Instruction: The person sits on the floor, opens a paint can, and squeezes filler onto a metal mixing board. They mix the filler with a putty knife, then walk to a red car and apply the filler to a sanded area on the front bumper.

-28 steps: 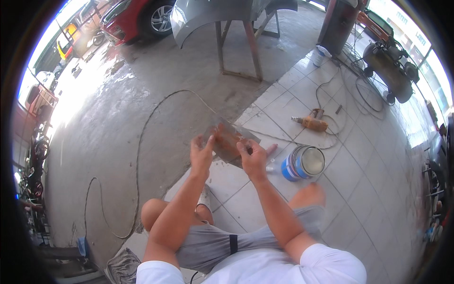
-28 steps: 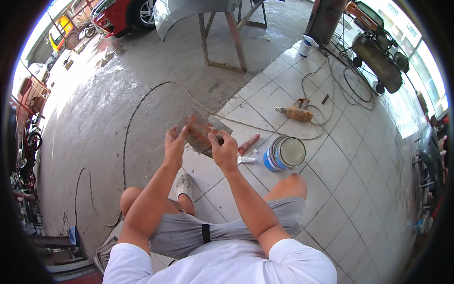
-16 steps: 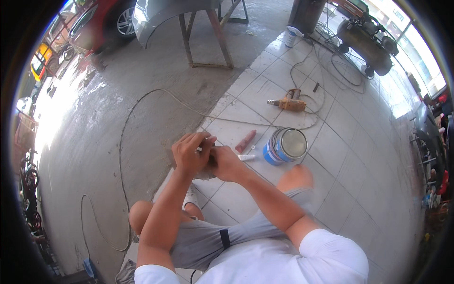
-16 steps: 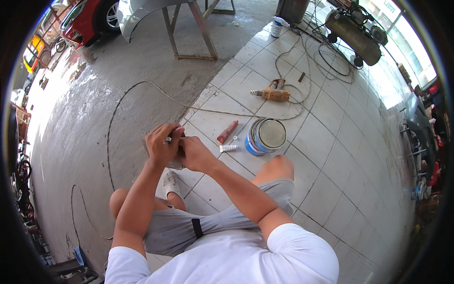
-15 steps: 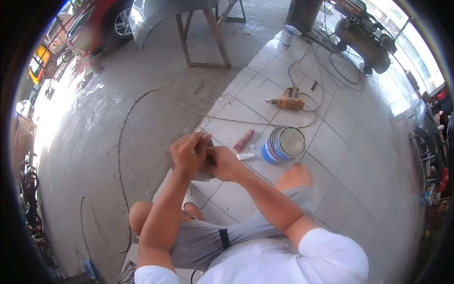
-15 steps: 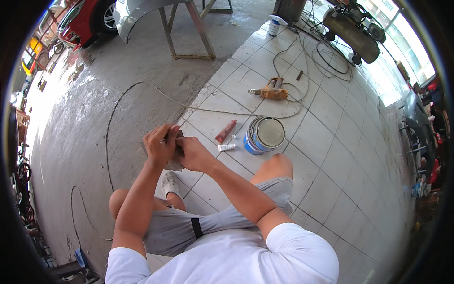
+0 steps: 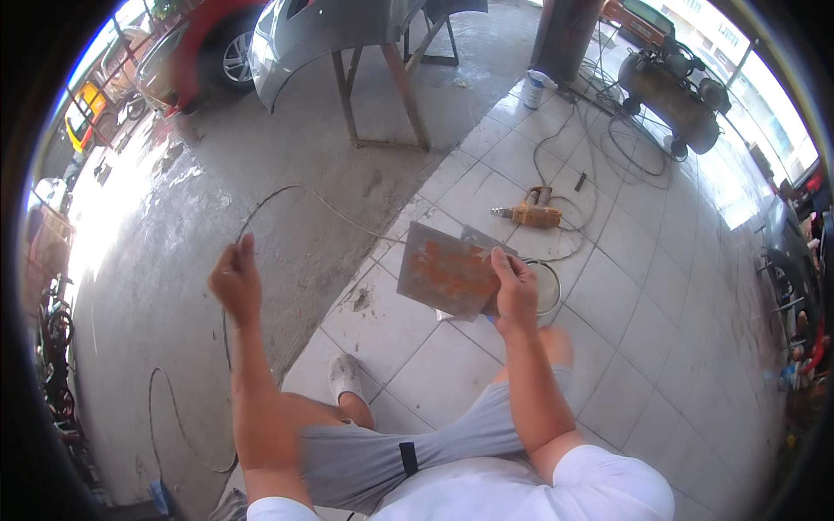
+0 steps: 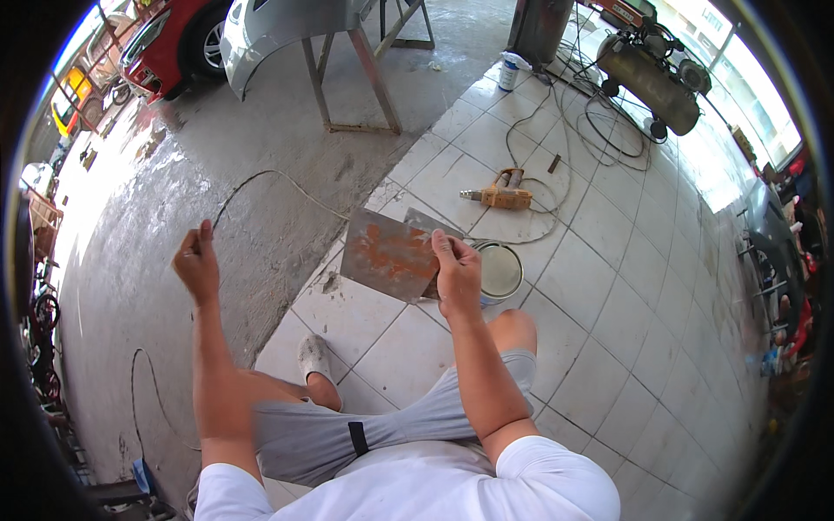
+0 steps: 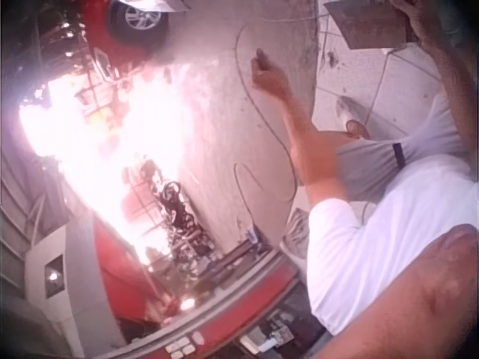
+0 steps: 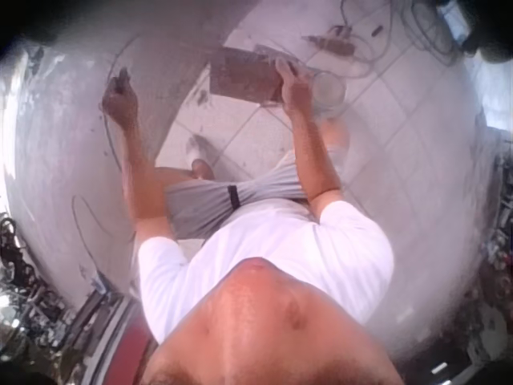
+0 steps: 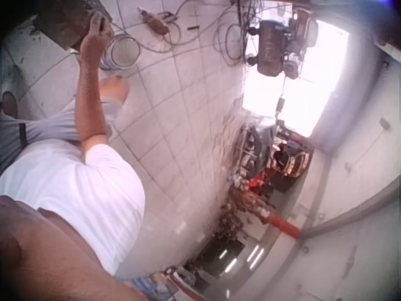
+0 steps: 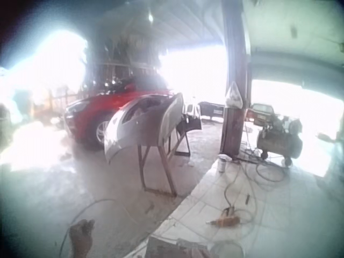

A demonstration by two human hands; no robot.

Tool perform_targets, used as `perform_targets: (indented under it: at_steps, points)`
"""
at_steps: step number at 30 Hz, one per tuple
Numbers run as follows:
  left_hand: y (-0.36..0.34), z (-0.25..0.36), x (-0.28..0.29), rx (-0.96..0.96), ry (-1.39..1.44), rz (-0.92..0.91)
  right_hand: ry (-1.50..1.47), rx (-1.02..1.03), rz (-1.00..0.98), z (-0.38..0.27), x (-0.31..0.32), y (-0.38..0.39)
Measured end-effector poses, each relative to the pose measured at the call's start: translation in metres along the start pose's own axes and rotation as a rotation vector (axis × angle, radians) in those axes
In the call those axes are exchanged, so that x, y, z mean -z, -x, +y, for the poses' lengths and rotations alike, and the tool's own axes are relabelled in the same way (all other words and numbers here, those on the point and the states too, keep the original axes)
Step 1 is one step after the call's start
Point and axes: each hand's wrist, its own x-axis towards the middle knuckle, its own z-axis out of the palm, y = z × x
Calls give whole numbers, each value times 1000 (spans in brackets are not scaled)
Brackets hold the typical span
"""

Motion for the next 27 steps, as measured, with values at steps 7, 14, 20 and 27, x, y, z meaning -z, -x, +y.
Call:
perform_targets:
  at_steps: [7, 14, 20, 27]
  points:
    - [43, -102, 156, 258, -167, -430, -24, -276, -70, 3, 18, 1]
    - [241, -118, 190, 1173, -93, -419, 57, -151, -90, 78, 14, -4]
    - [92, 1, 247, 843, 483, 488, 223, -49, -191, 73, 31, 1]
    - [44, 94, 117, 518, 809, -417, -316, -137, -379, 22, -5, 39]
